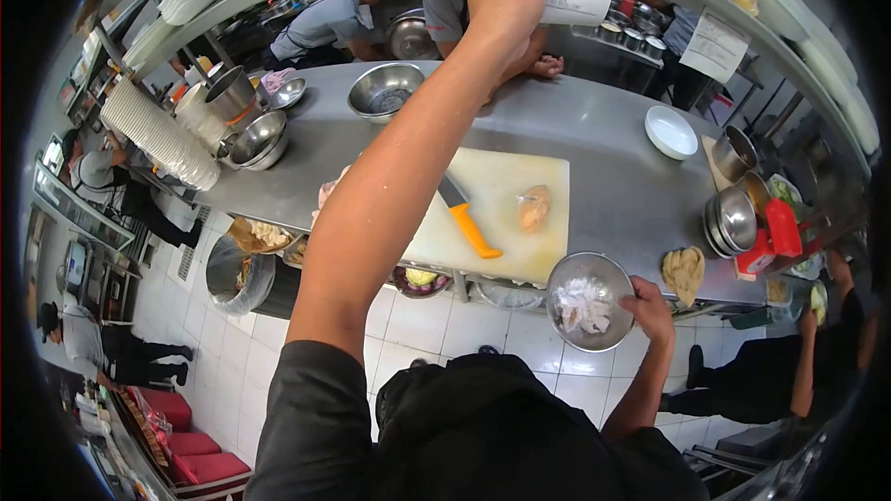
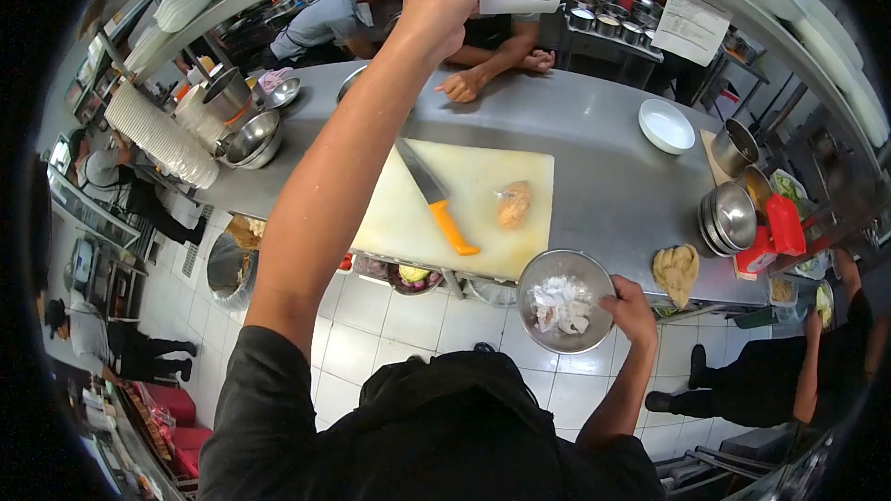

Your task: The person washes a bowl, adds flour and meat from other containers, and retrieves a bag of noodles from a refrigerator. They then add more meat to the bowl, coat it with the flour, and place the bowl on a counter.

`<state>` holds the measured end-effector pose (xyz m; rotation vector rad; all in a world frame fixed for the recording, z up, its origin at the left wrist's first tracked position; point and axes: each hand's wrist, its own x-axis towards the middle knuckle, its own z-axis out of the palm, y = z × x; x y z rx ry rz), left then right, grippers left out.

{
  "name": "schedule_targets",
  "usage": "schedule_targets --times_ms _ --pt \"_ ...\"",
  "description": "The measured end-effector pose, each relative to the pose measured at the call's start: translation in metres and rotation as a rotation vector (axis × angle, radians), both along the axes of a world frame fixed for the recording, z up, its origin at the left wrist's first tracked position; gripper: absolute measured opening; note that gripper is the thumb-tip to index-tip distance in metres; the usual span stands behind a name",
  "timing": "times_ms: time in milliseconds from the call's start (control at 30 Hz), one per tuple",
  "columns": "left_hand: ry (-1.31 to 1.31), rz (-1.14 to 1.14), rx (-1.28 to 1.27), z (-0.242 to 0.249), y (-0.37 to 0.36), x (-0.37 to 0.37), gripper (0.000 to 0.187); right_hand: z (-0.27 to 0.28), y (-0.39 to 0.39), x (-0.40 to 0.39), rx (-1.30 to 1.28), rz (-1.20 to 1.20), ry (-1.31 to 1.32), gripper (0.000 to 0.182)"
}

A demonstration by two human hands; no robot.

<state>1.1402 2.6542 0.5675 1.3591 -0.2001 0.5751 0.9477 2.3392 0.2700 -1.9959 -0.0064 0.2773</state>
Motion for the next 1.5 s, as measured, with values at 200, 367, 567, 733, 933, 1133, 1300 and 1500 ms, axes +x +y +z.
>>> schedule_targets --times_ms 200,367,567,733,933,1133,1300,1500 --pt "0.015 -0.097 -0.116 0.002 -0.003 0.007 0.020 0.019 0.037 -0.025 0.026 -0.079 0.016 0.025" --pt "0.102 -0.080 0.116 0.011 0.010 0.011 0.018 0.021 0.082 -0.068 0.106 -0.178 0.014 0.028" --pt "0.109 -0.073 0.161 0.017 0.014 0.000 0.036 0.013 0.134 -0.132 0.217 -0.294 0.043 0.027" --pt "0.104 -0.189 0.161 0.010 0.029 -0.021 0.043 0.007 0.160 -0.177 0.156 -0.374 0.041 0.023" --pt "-0.136 -0.382 0.330 -0.106 0.147 -0.125 0.022 0.010 0.209 -0.171 0.103 -0.241 0.061 0.029" --pt "0.457 -0.163 0.301 -0.255 0.352 -0.309 0.023 -0.028 0.327 -0.108 0.026 0.065 -0.017 0.035" --pt "0.857 0.136 0.093 -0.319 0.432 -0.403 0.028 -0.046 0.473 -0.069 0.029 0.231 0.046 0.028" --pt "1.029 0.278 -0.164 -0.365 0.471 -0.425 0.035 -0.118 0.572 -0.047 0.128 0.390 0.129 0.028"
